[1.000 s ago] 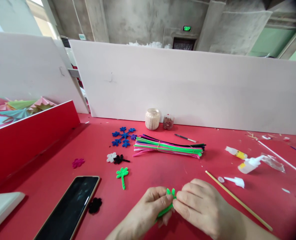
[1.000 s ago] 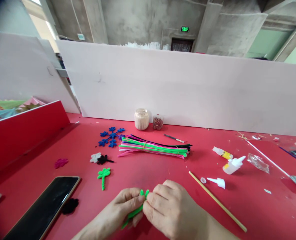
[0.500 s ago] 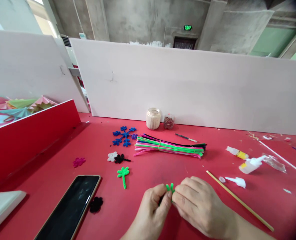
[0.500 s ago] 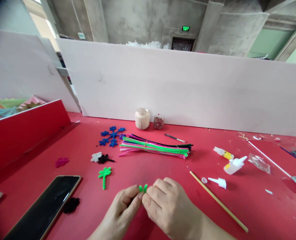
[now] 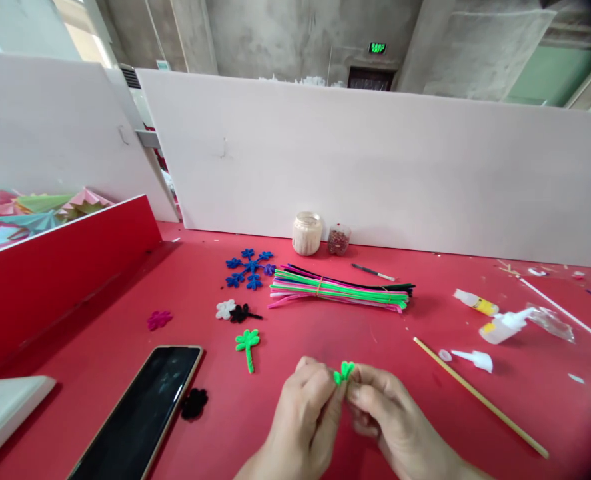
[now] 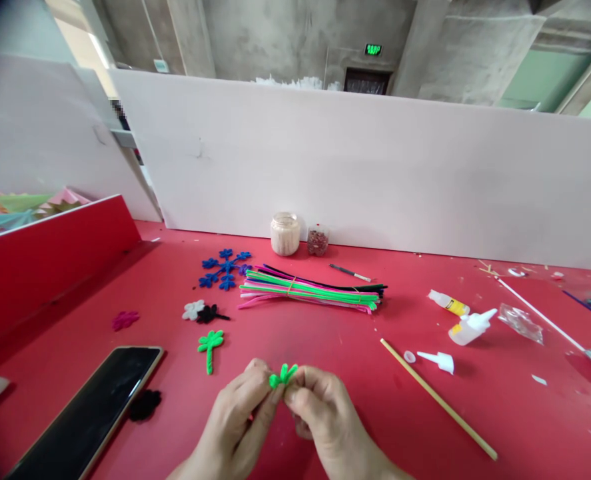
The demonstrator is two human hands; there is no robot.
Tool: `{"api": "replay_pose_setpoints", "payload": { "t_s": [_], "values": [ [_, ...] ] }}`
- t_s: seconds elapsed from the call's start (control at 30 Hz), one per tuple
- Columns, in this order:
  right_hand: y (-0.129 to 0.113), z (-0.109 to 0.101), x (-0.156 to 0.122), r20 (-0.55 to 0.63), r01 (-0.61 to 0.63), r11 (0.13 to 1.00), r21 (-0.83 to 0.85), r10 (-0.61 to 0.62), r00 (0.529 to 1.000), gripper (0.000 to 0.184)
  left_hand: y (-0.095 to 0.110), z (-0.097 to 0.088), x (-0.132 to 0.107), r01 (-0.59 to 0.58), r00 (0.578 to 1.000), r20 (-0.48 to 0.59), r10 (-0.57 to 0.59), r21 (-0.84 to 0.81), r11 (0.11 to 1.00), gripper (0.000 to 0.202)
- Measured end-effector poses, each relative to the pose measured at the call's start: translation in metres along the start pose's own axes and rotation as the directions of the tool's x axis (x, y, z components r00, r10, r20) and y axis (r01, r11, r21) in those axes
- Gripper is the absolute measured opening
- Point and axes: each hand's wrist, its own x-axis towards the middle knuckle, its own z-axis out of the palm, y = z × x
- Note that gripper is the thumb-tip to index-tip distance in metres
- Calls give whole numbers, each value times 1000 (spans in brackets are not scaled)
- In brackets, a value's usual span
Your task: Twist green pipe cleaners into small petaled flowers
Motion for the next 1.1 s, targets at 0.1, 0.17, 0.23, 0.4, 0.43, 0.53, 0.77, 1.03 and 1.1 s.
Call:
{"api": "replay_pose_setpoints", "payload": {
  "t_s": [0.1,0.17,0.23,0.4,0.43,0.53,0.77,1.03,1.1],
  "values": [
    [1,-1,2,35,-194,945,264,192,981,30,-5,0,0,-127,992,35,125,44,991,21],
    [-1,-4,4,49,-248,922,296,245,968,26,-9,3,-1,-113,993,29,113,19,993,22],
    [-2,-6,7,29,-234,938,255,235,972,19,-11,7,-1,60,998,-2,-60,-81,995,22],
    [-1,-11,12,-108,-46,997,55,52,993,18,-9,12,1,368,926,86,-367,-419,830,23],
    [0,-10,12,-114,-8,1000,26,11,993,19,-8,12,1,383,919,94,-382,-436,814,23],
    [1,-9,11,-76,88,995,-41,-91,993,19,-9,11,1,411,907,110,-406,-435,801,24],
    [9,-12,12,-122,206,958,-201,-233,965,15,-11,10,3,490,871,216,-442,-469,735,28],
    [5,-17,11,-73,184,968,-168,-199,977,14,-13,9,3,559,825,309,-472,-562,609,23],
    [3,-17,11,-38,174,978,-116,-179,983,13,-13,8,3,578,814,349,-464,-564,590,28]
  ]
}}
